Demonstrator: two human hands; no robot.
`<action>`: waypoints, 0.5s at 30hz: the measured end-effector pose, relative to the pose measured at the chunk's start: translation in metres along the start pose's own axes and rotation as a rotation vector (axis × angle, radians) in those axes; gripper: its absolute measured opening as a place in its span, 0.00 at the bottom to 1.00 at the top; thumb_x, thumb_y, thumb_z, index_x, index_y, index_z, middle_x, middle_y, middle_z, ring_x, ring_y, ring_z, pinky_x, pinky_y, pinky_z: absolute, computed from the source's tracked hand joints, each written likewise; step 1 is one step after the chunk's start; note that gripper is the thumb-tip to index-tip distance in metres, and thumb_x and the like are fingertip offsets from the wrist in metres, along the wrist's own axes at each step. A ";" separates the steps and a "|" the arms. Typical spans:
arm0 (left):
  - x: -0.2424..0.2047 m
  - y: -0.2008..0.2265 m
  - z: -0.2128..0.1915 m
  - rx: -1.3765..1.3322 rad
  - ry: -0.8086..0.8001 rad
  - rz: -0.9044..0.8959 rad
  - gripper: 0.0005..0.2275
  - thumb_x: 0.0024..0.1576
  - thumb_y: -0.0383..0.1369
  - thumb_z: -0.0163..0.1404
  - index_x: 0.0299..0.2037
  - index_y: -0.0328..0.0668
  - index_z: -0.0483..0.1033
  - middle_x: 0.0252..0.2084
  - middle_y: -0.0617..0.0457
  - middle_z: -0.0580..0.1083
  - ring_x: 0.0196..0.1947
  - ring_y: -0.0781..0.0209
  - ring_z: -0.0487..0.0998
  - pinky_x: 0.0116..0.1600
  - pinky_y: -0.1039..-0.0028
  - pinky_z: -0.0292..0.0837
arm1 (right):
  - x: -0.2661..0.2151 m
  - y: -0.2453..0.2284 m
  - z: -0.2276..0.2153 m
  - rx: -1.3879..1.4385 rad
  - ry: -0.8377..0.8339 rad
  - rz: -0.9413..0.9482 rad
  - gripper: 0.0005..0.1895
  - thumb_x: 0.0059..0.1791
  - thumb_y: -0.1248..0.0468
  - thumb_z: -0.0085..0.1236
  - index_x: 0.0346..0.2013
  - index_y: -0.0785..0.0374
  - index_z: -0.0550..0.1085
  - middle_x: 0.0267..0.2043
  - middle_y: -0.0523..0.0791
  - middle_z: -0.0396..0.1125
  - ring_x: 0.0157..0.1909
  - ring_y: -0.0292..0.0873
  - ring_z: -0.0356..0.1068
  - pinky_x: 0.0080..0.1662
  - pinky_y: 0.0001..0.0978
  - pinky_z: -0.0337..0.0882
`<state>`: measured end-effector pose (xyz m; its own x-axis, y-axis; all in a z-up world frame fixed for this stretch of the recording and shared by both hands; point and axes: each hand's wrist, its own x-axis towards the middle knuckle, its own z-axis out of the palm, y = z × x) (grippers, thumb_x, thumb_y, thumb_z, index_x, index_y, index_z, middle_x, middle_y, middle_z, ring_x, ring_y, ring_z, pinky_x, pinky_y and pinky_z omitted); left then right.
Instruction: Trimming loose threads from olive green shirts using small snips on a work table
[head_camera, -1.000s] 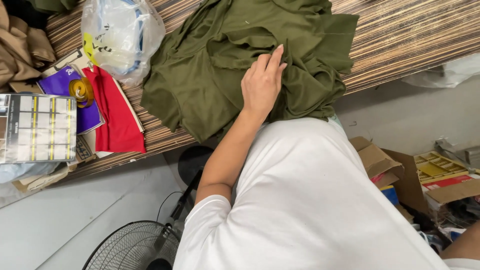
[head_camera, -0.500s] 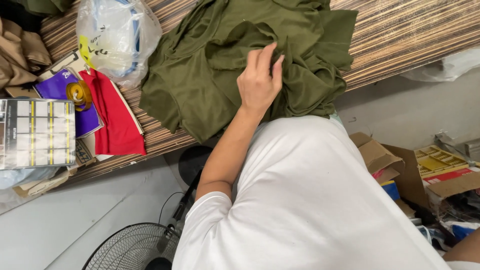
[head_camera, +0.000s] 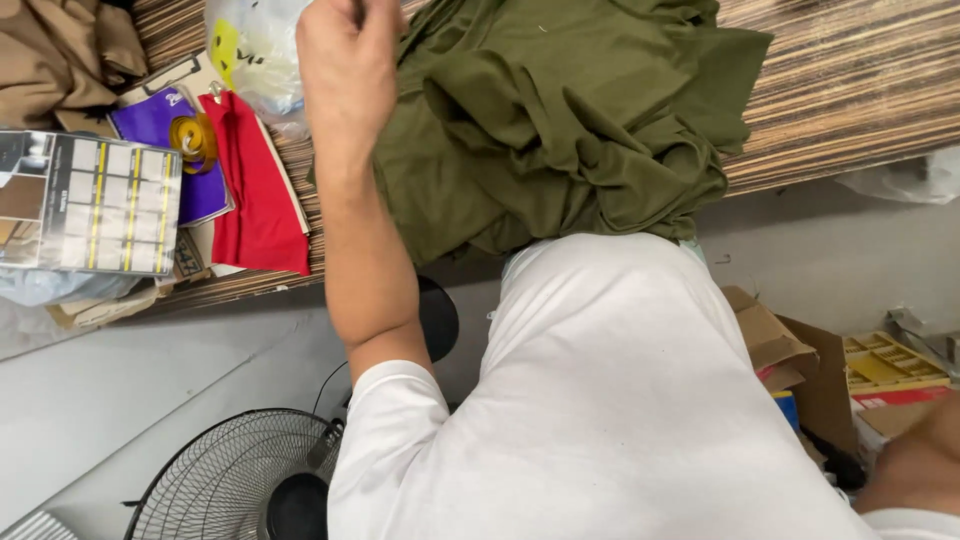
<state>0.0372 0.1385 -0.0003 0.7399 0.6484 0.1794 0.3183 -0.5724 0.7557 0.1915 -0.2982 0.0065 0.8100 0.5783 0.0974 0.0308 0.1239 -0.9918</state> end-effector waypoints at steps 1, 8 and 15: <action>-0.002 0.021 -0.012 -0.005 -0.079 0.032 0.16 0.66 0.37 0.51 0.23 0.47 0.65 0.22 0.61 0.71 0.25 0.73 0.67 0.32 0.70 0.60 | 0.007 0.003 0.017 0.001 -0.015 -0.010 0.08 0.66 0.64 0.53 0.48 0.58 0.64 0.57 0.60 0.70 0.61 0.60 0.77 0.61 0.50 0.87; -0.016 0.085 0.005 -0.009 -0.405 0.218 0.13 0.64 0.38 0.55 0.29 0.46 0.68 0.23 0.60 0.68 0.24 0.66 0.66 0.33 0.67 0.61 | 0.064 0.044 0.181 -0.003 -0.336 -0.134 0.05 0.61 0.66 0.51 0.46 0.63 0.64 0.63 0.60 0.67 0.68 0.53 0.68 0.68 0.40 0.67; -0.002 0.056 0.004 -0.198 -0.254 0.066 0.13 0.61 0.38 0.55 0.26 0.52 0.66 0.20 0.64 0.68 0.22 0.75 0.66 0.28 0.75 0.62 | 0.131 0.103 0.199 0.309 -0.328 0.090 0.05 0.57 0.73 0.52 0.38 0.64 0.66 0.36 0.50 0.68 0.33 0.42 0.69 0.42 0.36 0.80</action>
<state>0.0558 0.1035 0.0392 0.8870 0.4532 0.0883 0.1619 -0.4844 0.8597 0.1841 -0.0491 -0.0667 0.5720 0.8161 0.0824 -0.2476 0.2676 -0.9312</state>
